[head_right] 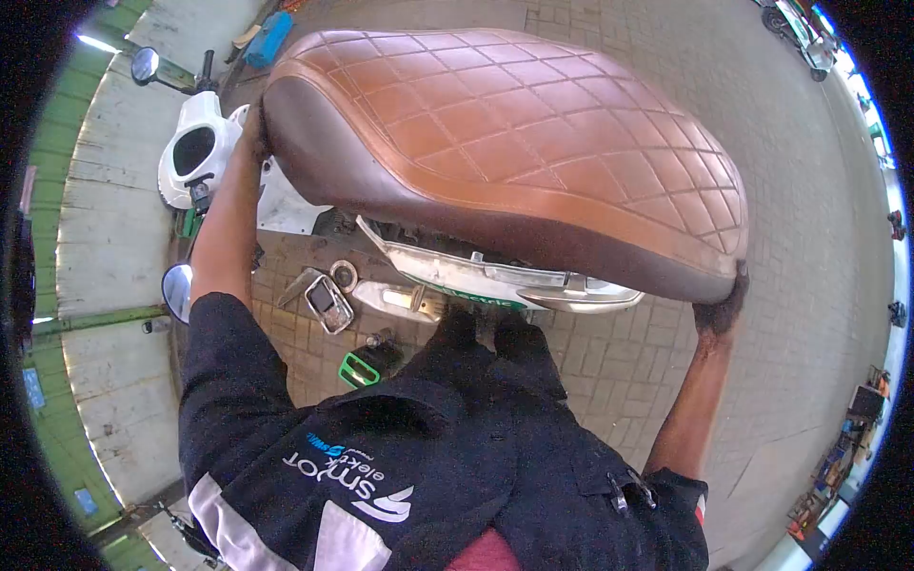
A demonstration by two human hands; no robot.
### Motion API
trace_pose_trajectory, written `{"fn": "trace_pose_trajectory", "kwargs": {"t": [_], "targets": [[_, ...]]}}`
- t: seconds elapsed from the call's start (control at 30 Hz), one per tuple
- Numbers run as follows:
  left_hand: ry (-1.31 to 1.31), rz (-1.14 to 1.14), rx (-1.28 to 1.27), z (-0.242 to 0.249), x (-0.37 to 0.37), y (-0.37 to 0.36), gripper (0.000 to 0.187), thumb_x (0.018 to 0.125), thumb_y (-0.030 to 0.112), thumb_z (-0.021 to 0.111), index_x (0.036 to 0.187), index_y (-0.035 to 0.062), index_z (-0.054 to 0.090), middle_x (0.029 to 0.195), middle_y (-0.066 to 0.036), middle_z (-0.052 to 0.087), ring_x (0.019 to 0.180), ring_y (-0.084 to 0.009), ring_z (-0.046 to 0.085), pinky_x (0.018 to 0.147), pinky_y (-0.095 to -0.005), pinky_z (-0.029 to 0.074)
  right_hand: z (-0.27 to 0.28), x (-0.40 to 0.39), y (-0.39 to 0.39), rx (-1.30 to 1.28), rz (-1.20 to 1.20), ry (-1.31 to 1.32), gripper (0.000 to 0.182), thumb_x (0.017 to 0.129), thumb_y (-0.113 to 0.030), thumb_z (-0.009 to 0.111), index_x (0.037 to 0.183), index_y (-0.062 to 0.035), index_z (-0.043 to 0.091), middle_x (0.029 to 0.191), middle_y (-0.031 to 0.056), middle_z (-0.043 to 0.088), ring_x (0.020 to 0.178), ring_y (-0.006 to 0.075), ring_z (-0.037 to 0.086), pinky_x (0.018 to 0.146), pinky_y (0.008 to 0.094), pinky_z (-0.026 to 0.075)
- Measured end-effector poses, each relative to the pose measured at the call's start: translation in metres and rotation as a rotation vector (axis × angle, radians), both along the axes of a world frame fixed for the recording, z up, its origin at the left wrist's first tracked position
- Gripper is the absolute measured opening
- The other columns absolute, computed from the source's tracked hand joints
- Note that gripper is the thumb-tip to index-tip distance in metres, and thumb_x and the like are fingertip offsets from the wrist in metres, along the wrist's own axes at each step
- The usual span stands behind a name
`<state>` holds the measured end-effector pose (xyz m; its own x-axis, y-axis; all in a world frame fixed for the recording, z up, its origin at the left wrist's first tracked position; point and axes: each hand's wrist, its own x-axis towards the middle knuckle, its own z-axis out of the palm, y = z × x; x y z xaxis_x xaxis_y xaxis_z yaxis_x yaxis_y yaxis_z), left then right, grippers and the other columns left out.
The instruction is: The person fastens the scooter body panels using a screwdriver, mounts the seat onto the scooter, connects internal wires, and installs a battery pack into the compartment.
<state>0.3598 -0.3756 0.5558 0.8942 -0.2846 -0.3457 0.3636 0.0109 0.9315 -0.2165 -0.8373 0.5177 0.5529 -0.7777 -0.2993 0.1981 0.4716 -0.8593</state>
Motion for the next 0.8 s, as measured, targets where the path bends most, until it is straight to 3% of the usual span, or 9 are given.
{"fn": "trace_pose_trajectory", "kwargs": {"t": [0.2,0.43,0.57,0.8], "targets": [[0.123,-0.068,-0.067,-0.023,0.034,0.010,0.054,0.093,0.048,0.037,0.124,0.0078,0.054,0.120,-0.012,0.060,0.109,-0.0270,0.057,0.097,-0.0416,0.043,0.035,0.003,0.023,0.077,-0.057,0.062,0.068,0.088,-0.057,0.044,0.138,-0.0107,0.040,0.141,0.0086,0.041,0.129,0.0277,0.038,0.105,0.0469,0.032],[0.239,-0.006,-0.152,-0.028,0.030,0.012,0.052,0.093,0.045,0.038,0.124,0.0065,0.054,0.121,-0.013,0.059,0.109,-0.0278,0.057,0.097,-0.0413,0.043,0.036,-0.002,0.018,0.092,-0.035,0.088,0.070,0.087,-0.057,0.045,0.139,-0.0108,0.038,0.142,0.0097,0.041,0.130,0.0293,0.037,0.106,0.0479,0.030],[0.210,-0.043,-0.273,-0.052,0.029,0.032,0.051,0.093,0.044,0.038,0.123,0.0055,0.054,0.120,-0.013,0.059,0.108,-0.0281,0.057,0.096,-0.0412,0.044,0.041,0.003,0.023,0.037,-0.072,0.119,0.075,0.086,-0.056,0.049,0.140,-0.0073,0.033,0.141,0.0129,0.040,0.128,0.0317,0.039,0.106,0.0469,0.031],[0.189,0.083,-0.338,-0.061,0.014,0.043,0.050,0.092,0.042,0.042,0.121,0.0031,0.055,0.117,-0.015,0.060,0.107,-0.0282,0.057,0.094,-0.0405,0.045,0.036,-0.003,0.007,0.038,-0.060,0.155,0.077,0.084,-0.055,0.051,0.140,-0.0052,0.032,0.139,0.0138,0.041,0.126,0.0329,0.041,0.105,0.0470,0.034]]}}
